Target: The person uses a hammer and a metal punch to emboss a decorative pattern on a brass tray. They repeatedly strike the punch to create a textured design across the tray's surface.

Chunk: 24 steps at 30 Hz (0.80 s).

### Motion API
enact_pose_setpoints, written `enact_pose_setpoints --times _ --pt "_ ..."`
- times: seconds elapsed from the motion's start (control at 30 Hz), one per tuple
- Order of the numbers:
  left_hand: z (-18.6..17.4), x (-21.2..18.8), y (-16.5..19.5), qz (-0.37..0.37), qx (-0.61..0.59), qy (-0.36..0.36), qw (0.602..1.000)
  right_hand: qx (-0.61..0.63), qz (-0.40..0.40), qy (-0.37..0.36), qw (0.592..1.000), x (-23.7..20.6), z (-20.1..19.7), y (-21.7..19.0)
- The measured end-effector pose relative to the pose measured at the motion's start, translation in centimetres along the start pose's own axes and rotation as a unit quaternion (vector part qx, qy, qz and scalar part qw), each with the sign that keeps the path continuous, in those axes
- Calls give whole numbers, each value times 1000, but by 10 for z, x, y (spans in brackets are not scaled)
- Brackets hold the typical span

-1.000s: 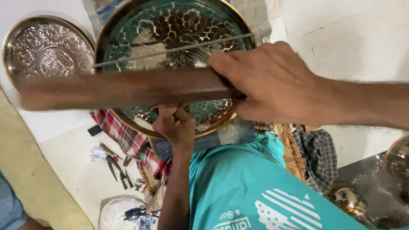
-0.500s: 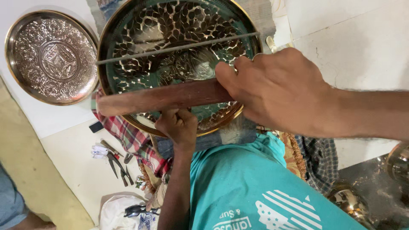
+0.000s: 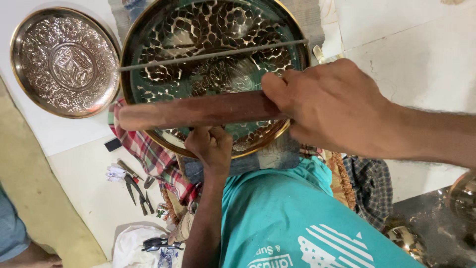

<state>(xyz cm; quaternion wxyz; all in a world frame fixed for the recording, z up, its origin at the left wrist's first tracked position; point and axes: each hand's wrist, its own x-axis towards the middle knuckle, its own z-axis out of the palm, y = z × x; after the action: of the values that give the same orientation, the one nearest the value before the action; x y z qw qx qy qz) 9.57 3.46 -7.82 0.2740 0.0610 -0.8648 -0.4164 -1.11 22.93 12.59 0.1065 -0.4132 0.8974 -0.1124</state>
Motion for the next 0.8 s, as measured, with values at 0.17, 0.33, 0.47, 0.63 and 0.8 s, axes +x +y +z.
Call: enact_pose_setpoints --times 0.17,0.33,0.47,0.63,0.8 --pt "0 5 5 13 -49 13 999 44 120 -122 984 1 0 3" --pt "-11 12 9 31 5 -80 996 33 115 -117 986 -8 5 2" --pt "-23 29 7 43 -38 -152 987 136 104 10 985 -17 20 5" --pt "-24 37 10 62 -79 -153 983 268 187 42 944 -32 33 5" --pt "-25 31 12 40 -86 -162 982 297 244 -2 923 -40 34 3"
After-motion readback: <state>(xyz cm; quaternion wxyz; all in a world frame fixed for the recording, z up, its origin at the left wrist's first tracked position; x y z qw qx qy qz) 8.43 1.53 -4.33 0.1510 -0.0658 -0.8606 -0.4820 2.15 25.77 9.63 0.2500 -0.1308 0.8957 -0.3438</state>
